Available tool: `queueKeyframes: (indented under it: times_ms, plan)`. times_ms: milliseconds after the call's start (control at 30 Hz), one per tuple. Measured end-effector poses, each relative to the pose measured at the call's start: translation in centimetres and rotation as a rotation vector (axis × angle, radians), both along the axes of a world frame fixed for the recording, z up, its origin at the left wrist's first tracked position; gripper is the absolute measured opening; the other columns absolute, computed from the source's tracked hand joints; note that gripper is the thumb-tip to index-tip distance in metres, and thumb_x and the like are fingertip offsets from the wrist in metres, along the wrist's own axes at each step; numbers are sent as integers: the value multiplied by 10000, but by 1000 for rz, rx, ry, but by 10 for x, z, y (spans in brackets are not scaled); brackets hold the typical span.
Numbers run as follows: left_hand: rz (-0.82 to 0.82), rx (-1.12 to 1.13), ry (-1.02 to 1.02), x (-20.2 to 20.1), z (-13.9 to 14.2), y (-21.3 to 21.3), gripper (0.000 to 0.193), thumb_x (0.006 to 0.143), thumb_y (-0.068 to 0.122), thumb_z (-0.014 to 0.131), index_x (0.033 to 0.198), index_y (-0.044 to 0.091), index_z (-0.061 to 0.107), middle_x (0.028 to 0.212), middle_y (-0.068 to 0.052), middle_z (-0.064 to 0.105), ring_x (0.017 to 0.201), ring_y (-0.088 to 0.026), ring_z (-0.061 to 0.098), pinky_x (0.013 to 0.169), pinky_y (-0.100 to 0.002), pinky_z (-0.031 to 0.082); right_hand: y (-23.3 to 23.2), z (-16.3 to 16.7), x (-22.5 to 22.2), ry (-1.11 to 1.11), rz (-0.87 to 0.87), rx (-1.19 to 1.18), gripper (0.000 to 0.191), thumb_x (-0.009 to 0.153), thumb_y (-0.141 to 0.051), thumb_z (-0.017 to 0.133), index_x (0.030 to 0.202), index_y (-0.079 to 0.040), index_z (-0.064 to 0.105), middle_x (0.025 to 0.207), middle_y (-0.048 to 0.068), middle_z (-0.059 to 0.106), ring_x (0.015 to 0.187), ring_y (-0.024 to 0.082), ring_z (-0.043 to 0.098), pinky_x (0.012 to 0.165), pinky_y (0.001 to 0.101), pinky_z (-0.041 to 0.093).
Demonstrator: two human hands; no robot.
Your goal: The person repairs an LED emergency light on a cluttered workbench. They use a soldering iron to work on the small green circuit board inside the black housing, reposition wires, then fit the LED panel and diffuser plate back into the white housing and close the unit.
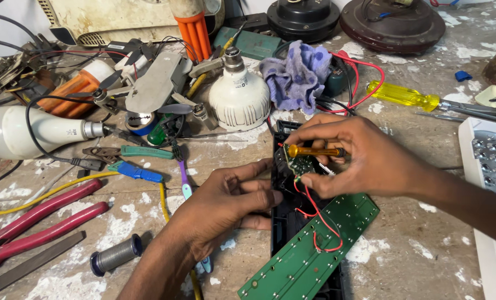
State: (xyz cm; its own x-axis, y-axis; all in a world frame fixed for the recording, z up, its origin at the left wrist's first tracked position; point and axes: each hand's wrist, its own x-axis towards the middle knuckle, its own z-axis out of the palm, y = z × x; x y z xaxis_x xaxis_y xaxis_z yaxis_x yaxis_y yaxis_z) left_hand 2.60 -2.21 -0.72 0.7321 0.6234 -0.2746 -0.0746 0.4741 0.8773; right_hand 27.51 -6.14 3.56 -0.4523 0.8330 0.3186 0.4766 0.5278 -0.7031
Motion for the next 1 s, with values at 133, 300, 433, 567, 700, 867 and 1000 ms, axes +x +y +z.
queueKeyframes:
  times_ms: [133, 300, 433, 567, 700, 867, 1000]
  plan:
    - [1, 57, 99, 0, 8, -2, 842, 822, 119, 731, 1574, 36, 360, 1075, -91, 774, 883, -130, 716, 730, -296, 606, 5, -4, 12, 93, -64, -320, 574, 763, -190, 820, 1291, -2, 692, 1137, 54, 667, 1048, 131, 676, 940, 288, 546]
    - [-7, 76, 134, 1, 11, -3, 825, 860, 203, 710, 1588, 58, 349, 1057, -92, 768, 895, -138, 725, 751, -311, 610, 8, -5, 17, 97, -55, -374, 565, 787, -195, 810, 1296, 14, 683, 1138, 55, 656, 1040, 129, 667, 888, 293, 561]
    - [-21, 53, 62, -2, 6, 1, 800, 883, 167, 663, 1597, 51, 321, 1070, -75, 744, 899, -163, 725, 774, -326, 620, 7, -3, 14, 106, 8, -287, 562, 795, -182, 815, 1300, 18, 671, 1229, 59, 629, 1110, 125, 646, 962, 288, 529]
    - [-24, 21, 27, -2, 2, 2, 785, 883, 144, 639, 1599, 53, 328, 1063, -65, 739, 884, -169, 724, 765, -324, 621, 3, 2, 8, -17, -140, -280, 615, 695, -180, 842, 1278, -63, 684, 1079, 26, 703, 972, 96, 664, 871, 261, 553]
    - [-24, 66, 46, -2, 2, 1, 832, 842, 59, 680, 1598, 61, 335, 1066, -73, 746, 907, -143, 709, 772, -321, 616, -2, 5, 1, -65, -205, -210, 597, 647, -165, 850, 1214, -85, 681, 873, -2, 698, 768, 79, 601, 710, 247, 549]
    - [6, 143, 126, 0, 6, -3, 832, 811, 59, 723, 1573, 59, 388, 1070, -69, 785, 899, -120, 725, 722, -280, 590, -5, 10, -1, -116, -163, 31, 612, 639, -177, 877, 1207, -79, 672, 823, -34, 687, 717, 45, 600, 662, 232, 543]
    - [61, 195, 133, 6, 6, -8, 801, 802, 60, 737, 1540, 22, 427, 1067, -70, 811, 878, -106, 724, 693, -263, 585, -9, 11, 0, -179, -250, 4, 642, 581, -211, 894, 1174, -109, 668, 680, -9, 600, 578, 80, 541, 539, 251, 474]
